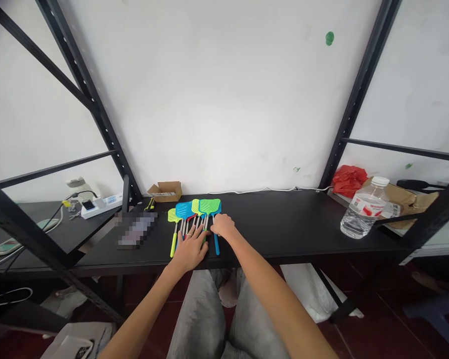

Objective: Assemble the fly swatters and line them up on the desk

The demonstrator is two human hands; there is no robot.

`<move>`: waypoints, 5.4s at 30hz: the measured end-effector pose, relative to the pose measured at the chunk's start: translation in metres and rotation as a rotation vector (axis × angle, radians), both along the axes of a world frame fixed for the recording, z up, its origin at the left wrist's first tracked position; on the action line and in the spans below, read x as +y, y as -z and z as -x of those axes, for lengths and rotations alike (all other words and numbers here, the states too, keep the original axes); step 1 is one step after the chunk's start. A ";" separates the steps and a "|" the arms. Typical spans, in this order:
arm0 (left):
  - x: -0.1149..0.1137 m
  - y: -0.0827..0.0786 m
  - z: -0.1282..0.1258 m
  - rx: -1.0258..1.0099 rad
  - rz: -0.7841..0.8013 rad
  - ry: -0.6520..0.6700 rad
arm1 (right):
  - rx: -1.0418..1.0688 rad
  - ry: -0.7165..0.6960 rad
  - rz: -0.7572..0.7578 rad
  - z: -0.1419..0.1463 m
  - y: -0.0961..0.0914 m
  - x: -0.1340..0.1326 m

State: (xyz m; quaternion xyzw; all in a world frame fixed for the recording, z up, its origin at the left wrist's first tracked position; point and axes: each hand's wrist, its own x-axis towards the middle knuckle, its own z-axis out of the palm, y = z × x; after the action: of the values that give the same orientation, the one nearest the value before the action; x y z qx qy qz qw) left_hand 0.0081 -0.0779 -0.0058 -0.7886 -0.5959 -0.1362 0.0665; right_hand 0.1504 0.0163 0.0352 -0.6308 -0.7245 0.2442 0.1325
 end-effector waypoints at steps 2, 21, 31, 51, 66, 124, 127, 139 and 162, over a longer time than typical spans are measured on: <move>0.000 -0.002 0.005 -0.007 0.006 -0.003 | 0.053 -0.023 0.046 -0.011 0.003 0.000; -0.005 -0.033 -0.058 -0.706 0.164 0.224 | 1.058 -0.101 -0.036 -0.085 0.018 -0.055; 0.008 -0.034 -0.094 -0.624 0.112 0.033 | 1.547 0.231 -0.001 -0.093 0.021 -0.036; 0.007 -0.014 -0.113 -0.740 0.101 0.121 | 1.381 0.238 -0.137 -0.095 0.027 -0.043; 0.008 -0.020 -0.128 -1.016 0.383 0.221 | 1.488 0.276 -0.222 -0.113 0.019 -0.018; -0.061 -0.010 -0.080 -1.698 0.878 0.184 | 1.496 0.201 0.131 -0.088 0.002 -0.016; -0.064 -0.010 -0.080 -1.763 0.910 0.217 | 1.494 0.204 0.120 -0.091 -0.003 -0.015; -0.086 -0.003 -0.073 -1.778 0.947 0.176 | 1.536 0.217 0.125 -0.094 -0.012 -0.003; -0.130 -0.002 -0.061 -1.890 1.099 0.121 | 1.645 0.286 0.110 -0.094 -0.024 0.005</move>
State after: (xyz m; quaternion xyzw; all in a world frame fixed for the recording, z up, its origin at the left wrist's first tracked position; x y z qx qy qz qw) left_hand 0.0696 -0.2076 -0.0038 -0.3158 -0.3461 -0.4050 -0.7851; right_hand 0.2448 0.0213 0.0589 -0.3429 -0.2967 0.6425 0.6178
